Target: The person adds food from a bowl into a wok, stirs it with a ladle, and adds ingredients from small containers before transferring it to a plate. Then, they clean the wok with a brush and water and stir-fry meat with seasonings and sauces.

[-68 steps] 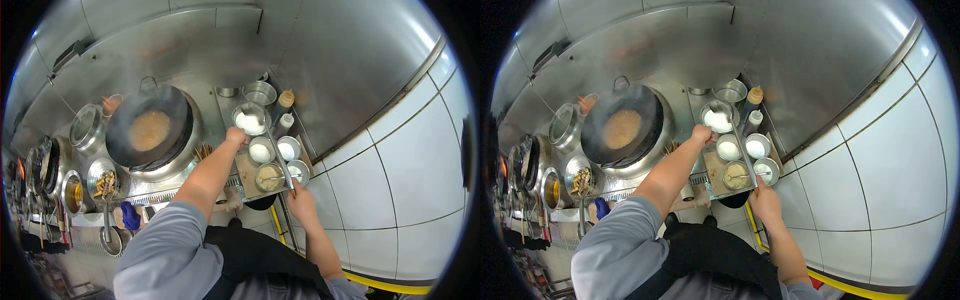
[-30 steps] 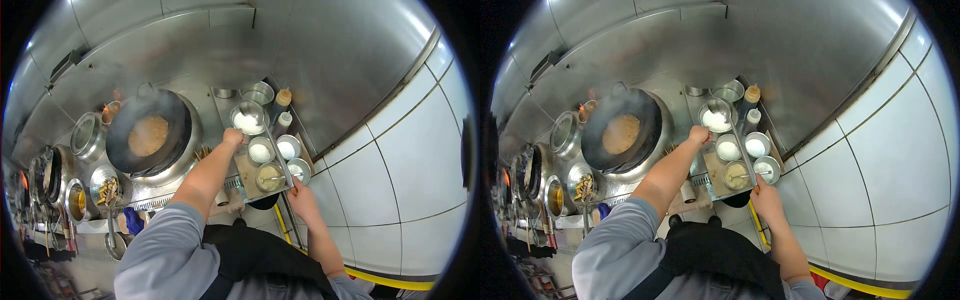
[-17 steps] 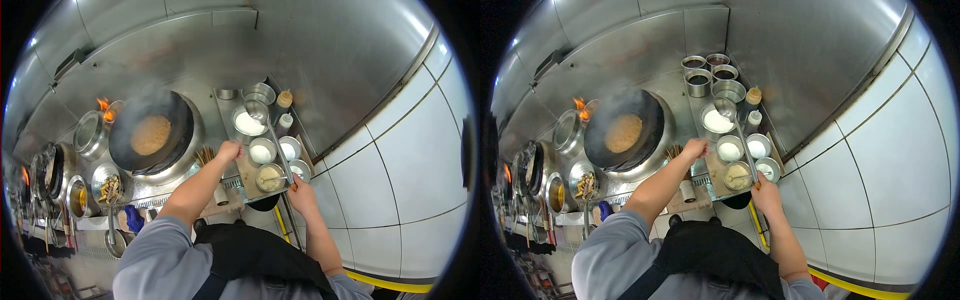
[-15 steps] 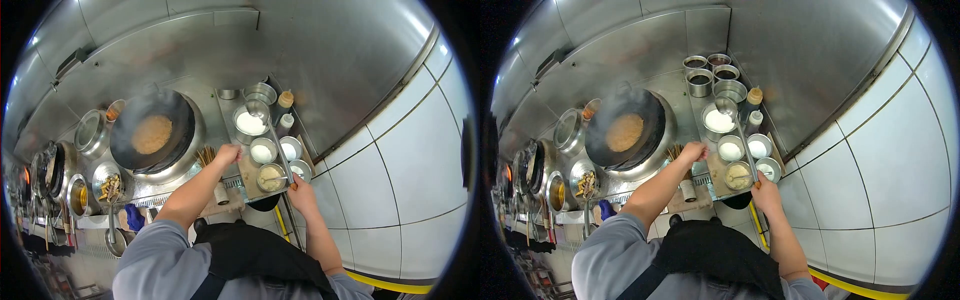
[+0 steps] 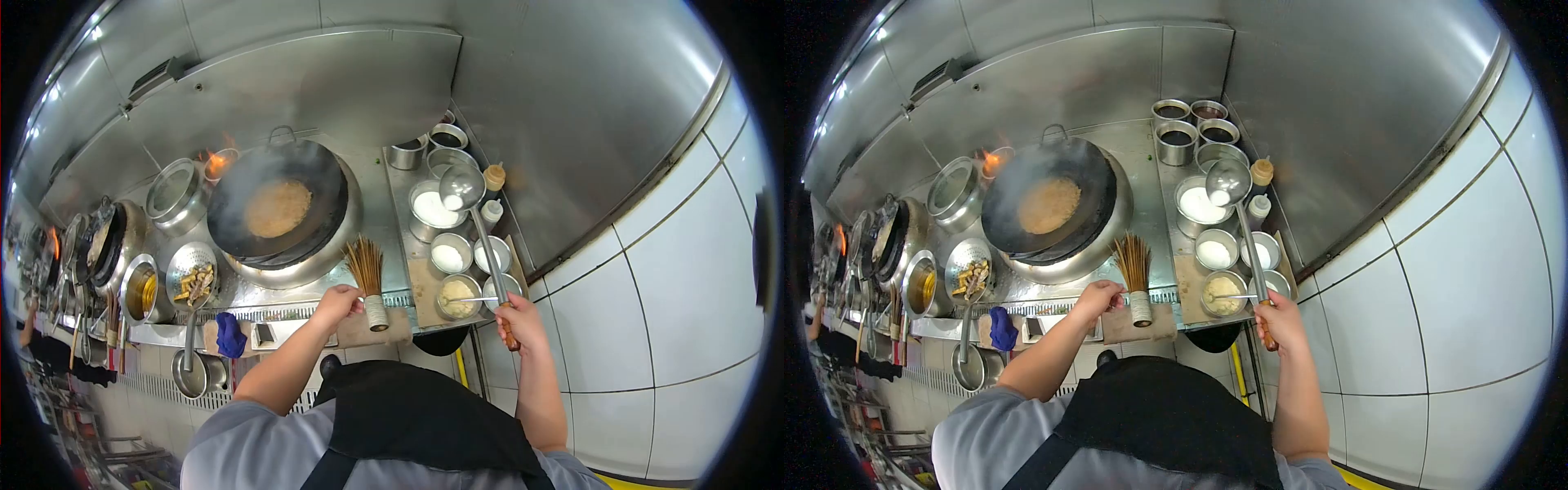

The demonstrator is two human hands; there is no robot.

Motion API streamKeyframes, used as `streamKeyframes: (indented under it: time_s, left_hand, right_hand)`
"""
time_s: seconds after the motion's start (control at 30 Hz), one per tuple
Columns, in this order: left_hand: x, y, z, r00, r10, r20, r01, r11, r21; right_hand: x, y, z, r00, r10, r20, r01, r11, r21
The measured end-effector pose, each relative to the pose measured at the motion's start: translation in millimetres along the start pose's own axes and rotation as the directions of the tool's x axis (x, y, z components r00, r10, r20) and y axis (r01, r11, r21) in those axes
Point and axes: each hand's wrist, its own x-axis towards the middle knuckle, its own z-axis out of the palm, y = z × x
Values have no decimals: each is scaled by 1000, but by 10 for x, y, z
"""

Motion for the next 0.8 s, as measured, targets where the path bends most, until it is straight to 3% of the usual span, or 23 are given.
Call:
streamKeyframes:
  time_s: [0.17, 0.53, 0.7, 0.8]
  left_hand:
    - [-329, -169, -192, 991, -75, -113, 70, 997, -41]
    - [-670, -402, -734, 981, -78, -178, 47, 984, -173]
    - [-837, -344, -1138, 966, -36, -256, 15, 996, -83]
    - [-1110, -280, -1528, 929, 75, -363, -94, 995, -34]
  right_hand:
    - [-13, -10, -21, 1000, -20, -22, 19, 999, -42]
    - [-9, -20, 92, 998, -19, -52, 13, 994, -108]
    - [-141, -167, 353, 999, 10, -40, -11, 1000, -22]
    - [-238, -376, 639, 999, 6, 40, -5, 1000, -11]
